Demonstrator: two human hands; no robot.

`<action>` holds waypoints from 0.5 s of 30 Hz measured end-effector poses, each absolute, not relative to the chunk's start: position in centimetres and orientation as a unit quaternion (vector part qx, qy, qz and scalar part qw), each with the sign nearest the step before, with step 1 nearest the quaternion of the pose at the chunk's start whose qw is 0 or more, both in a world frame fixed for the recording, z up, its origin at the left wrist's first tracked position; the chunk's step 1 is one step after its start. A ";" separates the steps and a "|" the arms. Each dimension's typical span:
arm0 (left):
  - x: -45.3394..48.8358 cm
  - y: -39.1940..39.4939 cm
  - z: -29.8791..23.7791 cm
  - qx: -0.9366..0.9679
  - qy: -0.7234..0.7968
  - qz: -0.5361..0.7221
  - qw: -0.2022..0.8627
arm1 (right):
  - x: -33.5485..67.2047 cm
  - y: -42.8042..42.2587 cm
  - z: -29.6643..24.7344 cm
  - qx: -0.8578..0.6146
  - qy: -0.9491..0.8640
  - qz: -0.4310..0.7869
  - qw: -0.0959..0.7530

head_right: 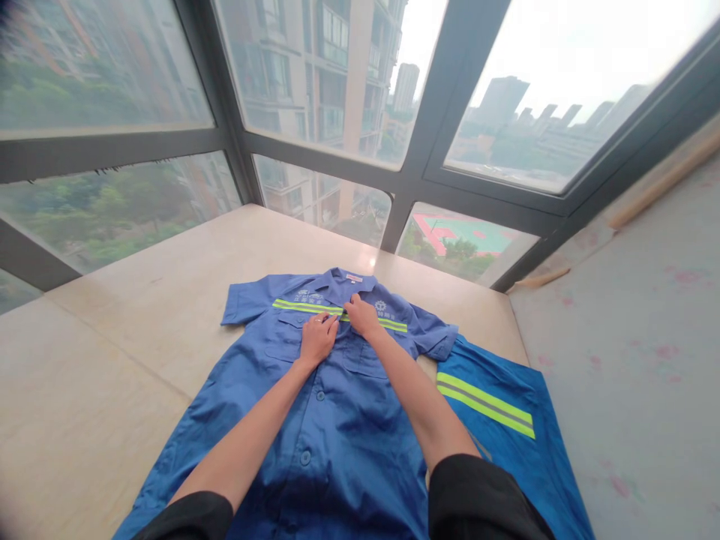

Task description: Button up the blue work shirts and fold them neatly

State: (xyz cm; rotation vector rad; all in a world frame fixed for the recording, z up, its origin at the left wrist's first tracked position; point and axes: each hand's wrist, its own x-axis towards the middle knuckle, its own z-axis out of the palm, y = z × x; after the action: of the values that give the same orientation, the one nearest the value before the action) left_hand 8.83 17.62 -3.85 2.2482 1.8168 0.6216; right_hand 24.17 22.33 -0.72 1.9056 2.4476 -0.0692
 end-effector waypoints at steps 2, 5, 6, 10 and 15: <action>8.9 17.6 -3.8 0.759 0.609 0.211 0.091 | 24.7 22.4 -0.6 0.620 0.784 -0.012 0.013; 9.0 17.5 -3.8 0.761 0.609 0.206 0.088 | 25.6 22.4 -0.2 0.641 0.767 0.005 -0.005; 9.0 17.5 -3.8 0.760 0.610 0.204 0.088 | 25.8 22.4 -0.1 0.650 0.760 0.010 -0.012; 9.1 17.5 -3.7 0.751 0.619 0.204 0.102 | 25.7 21.7 0.3 0.632 0.774 0.025 -0.025; 9.2 18.8 -3.1 0.719 0.655 0.187 0.134 | 24.3 21.4 -0.1 0.490 0.871 -0.026 0.018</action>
State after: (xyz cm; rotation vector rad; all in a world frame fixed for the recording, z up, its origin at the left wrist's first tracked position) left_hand 9.15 18.85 -3.10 2.0854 1.8993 0.5415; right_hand 24.27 21.42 -0.11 1.5207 2.7061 -0.0814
